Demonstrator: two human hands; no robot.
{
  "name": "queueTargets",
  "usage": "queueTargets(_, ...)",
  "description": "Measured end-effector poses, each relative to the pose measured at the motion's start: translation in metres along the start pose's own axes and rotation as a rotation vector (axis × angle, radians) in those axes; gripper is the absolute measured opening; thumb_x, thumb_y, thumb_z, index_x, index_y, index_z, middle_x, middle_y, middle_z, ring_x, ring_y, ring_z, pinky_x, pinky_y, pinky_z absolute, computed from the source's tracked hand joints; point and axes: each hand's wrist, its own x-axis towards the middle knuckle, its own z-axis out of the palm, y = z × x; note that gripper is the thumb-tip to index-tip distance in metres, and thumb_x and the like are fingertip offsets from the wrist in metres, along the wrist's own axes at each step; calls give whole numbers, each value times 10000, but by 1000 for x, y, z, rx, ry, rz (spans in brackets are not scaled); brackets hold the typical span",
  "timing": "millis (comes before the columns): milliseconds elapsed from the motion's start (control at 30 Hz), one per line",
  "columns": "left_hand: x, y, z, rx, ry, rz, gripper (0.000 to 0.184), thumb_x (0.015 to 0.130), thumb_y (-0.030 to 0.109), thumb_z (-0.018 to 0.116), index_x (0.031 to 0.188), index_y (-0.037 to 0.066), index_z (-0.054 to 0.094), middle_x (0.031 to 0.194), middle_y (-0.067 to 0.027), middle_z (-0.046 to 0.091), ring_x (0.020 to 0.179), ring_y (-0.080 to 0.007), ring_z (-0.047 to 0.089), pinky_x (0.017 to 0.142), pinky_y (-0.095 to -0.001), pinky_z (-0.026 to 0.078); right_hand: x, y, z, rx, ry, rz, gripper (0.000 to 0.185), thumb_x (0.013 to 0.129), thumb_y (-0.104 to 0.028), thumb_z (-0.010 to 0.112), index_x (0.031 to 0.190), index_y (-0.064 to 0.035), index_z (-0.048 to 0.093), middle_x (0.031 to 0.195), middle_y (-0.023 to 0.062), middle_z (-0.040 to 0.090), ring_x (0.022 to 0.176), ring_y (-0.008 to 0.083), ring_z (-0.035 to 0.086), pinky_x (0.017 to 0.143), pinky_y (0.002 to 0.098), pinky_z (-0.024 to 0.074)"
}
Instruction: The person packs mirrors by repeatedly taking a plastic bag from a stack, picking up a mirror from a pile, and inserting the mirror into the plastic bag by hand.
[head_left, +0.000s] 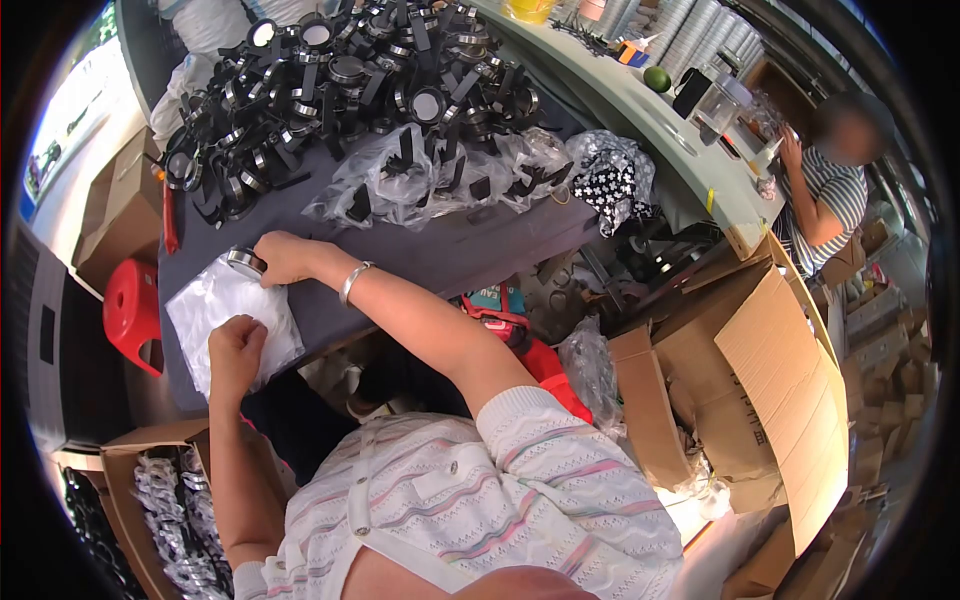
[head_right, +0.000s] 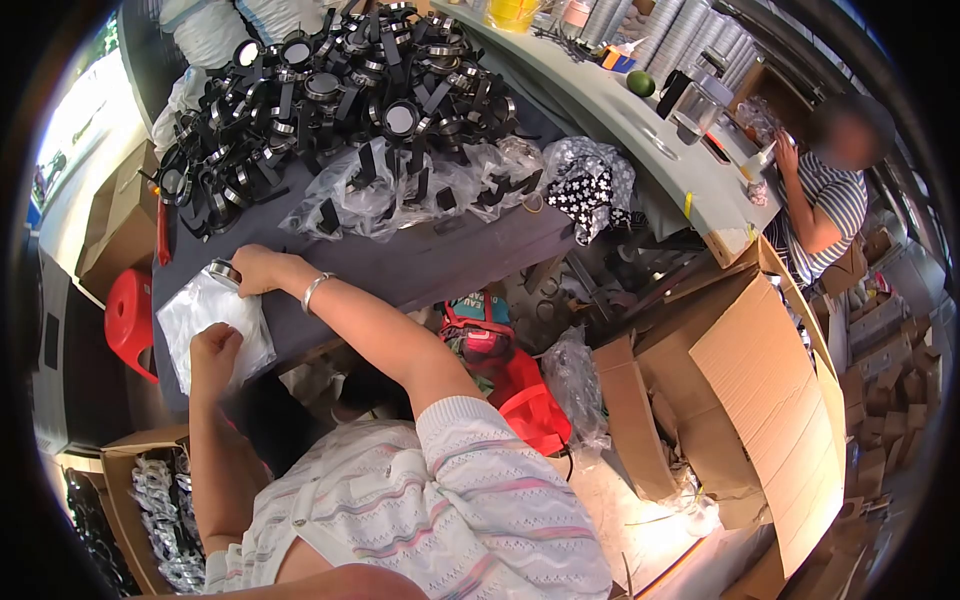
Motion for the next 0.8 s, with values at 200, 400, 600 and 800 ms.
queueTargets(200, -1, 0, -1, -20, -3, 23, 177, 753, 21, 619, 657, -51, 490, 547, -128, 407, 484, -167, 380, 481, -327, 324, -1, 1, 1, 19, -17, 11, 272, 640, -200, 696, 779, 33, 671, 785, 234, 646, 815, 356, 643, 740, 397, 505)
queueTargets(400, -3, 0, 0, -82, -12, -44, 107, 724, 27, 630, 682, -38, 557, 544, -108, 469, 494, -131, 437, 490, -304, 360, -1, -1, 1, 4, -4, -3, 284, 634, -205, 694, 781, 37, 670, 783, 243, 642, 813, 361, 641, 746, 398, 506)
queueTargets(600, -3, 3, -4, -76, -48, -54, 111, 725, 63, 619, 691, -31, 568, 539, -119, 494, 499, -125, 459, 488, -312, 368, 0, -1, -1, 15, -7, -24, 285, 598, -185, 681, 802, 15, 678, 798, 239, 642, 787, 370, 638, 718, 398, 504)
queueTargets(800, 5, -3, -9, 88, -42, -17, 154, 727, 119, 575, 730, -33, 605, 646, -200, 594, 596, -275, 593, 558, -397, 434, -5, 4, -12, -17, -62, -5, 320, 596, -242, 649, 774, 23, 665, 691, 211, 629, 603, 257, 616, 561, 370, 458)
